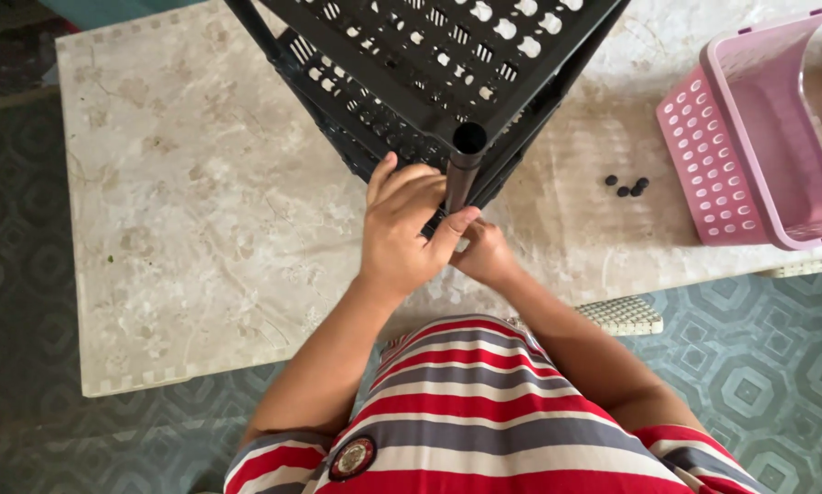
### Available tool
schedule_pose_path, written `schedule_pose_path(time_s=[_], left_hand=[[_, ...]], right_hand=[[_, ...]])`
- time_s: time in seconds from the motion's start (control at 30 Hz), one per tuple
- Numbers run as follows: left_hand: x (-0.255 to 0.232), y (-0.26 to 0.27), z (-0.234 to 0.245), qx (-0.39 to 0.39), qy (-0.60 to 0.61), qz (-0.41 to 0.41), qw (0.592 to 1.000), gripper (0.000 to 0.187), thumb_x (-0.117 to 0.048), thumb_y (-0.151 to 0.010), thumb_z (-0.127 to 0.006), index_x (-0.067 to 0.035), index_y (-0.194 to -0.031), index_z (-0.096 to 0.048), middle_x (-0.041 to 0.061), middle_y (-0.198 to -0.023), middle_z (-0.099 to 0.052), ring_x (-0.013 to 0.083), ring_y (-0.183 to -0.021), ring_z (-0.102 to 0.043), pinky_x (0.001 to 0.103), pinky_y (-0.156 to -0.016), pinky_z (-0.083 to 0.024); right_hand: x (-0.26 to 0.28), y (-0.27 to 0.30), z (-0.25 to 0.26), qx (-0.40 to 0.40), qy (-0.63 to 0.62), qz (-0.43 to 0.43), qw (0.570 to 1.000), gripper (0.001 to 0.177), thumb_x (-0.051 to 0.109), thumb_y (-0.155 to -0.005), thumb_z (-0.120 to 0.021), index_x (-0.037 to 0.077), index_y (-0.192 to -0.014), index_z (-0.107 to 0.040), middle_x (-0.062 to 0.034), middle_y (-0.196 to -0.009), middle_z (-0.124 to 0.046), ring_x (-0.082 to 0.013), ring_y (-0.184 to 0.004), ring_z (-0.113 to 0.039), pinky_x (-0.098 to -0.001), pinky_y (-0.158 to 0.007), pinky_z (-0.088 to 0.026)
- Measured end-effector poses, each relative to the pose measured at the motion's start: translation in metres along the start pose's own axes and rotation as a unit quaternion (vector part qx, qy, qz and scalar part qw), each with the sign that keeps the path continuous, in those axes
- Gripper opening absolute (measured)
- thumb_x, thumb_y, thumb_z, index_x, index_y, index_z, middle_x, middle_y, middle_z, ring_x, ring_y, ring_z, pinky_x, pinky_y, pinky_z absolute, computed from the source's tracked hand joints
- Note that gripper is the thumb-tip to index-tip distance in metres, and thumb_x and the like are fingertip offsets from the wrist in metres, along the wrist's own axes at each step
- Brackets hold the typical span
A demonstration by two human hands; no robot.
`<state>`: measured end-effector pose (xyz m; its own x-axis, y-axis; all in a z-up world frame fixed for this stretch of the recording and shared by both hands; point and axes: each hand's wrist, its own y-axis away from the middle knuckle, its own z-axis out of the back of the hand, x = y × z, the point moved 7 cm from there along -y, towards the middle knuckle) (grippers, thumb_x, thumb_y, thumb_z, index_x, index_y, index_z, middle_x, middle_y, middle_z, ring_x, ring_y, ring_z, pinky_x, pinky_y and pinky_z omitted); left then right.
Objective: The person assembles a black plastic storage rack by inserting vertical rods into corner holes and securing them with small black caps. The person then attaches white plastic clips to the sides of pink plastic baskets.
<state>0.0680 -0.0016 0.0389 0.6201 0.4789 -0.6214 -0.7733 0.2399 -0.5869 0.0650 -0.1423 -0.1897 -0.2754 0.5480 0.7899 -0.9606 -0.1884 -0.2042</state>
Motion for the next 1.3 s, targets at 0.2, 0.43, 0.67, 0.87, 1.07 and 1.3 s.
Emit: schedule_pose_path(time_s=[0.2, 0.43, 0.67, 0.87, 1.07, 1.3], left_hand=[[-0.009, 0.004, -0.001, 0.002, -0.04, -0.01, 0.999, 0.027, -0.035, -0.096, -0.075, -0.008, -0.098, -0.072, 0.004, -0.1, -0.073, 0.0239, -0.108, -0.067, 0.048, -0.117, -0.034], [-0.017, -0.005, -0.006, 0.012, -0.085, -0.02, 0.996, 0.025, -0.033, -0.1, -0.07, -0.009, -0.107, -0.072, 0.003, -0.099, -0.074, 0.0248, -0.099, -0.067, 0.045, -0.105, -0.041], [-0.012, -0.015, -0.004, 0.009, -0.034, 0.011, 0.999, 0.026, -0.034, -0.099, -0.069, -0.01, -0.108, -0.074, 0.001, -0.096, -0.075, 0.0227, -0.089, -0.068, 0.042, -0.095, -0.044], [-0.008, -0.014, -0.002, 0.0, -0.058, 0.001, 0.998, 0.026, -0.034, -0.096, -0.072, -0.011, -0.106, -0.075, 0.001, -0.101, -0.076, 0.0229, -0.09, -0.067, 0.041, -0.093, -0.044], [-0.008, -0.014, -0.007, -0.009, -0.065, -0.007, 0.998, 0.025, -0.033, -0.097, -0.072, -0.01, -0.106, -0.075, 0.0, -0.1, -0.076, 0.0213, -0.087, -0.067, 0.041, -0.092, -0.043], [-0.008, -0.013, -0.006, -0.005, -0.069, -0.006, 0.998, 0.024, -0.032, -0.096, -0.072, -0.009, -0.106, -0.075, 0.001, -0.096, -0.076, 0.0219, -0.086, -0.066, 0.042, -0.091, -0.044]], right_hand=[[0.0, -0.003, 0.001, 0.015, -0.054, 0.019, 0.998, 0.023, 0.001, -0.077, -0.075, 0.003, -0.1, -0.072, -0.0162, -0.091, -0.074, -0.0308, -0.087, -0.074, -0.0394, -0.074, -0.059], [0.01, -0.021, 0.049, 0.098, -0.044, 0.052, 0.993, 0.033, 0.004, -0.075, -0.083, 0.007, -0.106, -0.071, -0.012, -0.098, -0.074, -0.0228, -0.088, -0.071, -0.037, -0.077, -0.059], [0.082, -0.011, 0.107, -0.143, -0.065, 0.087, 0.984, 0.048, 0.01, -0.07, -0.088, -0.003, -0.11, -0.066, -0.0167, -0.103, -0.069, -0.0288, -0.088, -0.07, -0.0345, -0.075, -0.058], [0.102, -0.032, 0.098, -0.095, 0.007, 0.072, 0.993, 0.021, 0.007, -0.081, -0.083, 0.004, -0.099, -0.073, -0.0114, -0.098, -0.076, -0.0297, -0.083, -0.074, -0.0336, -0.069, -0.058], [0.108, -0.032, 0.105, -0.068, 0.001, 0.124, 0.99, 0.034, 0.008, -0.071, -0.083, -0.001, -0.101, -0.071, -0.0144, -0.095, -0.072, -0.0337, -0.085, -0.072, -0.0385, -0.073, -0.057], [0.098, -0.044, 0.11, -0.024, -0.001, 0.023, 0.999, 0.026, 0.012, -0.077, -0.085, 0.004, -0.099, -0.075, -0.0136, -0.093, -0.076, -0.0252, -0.082, -0.075, -0.0319, -0.068, -0.059]])
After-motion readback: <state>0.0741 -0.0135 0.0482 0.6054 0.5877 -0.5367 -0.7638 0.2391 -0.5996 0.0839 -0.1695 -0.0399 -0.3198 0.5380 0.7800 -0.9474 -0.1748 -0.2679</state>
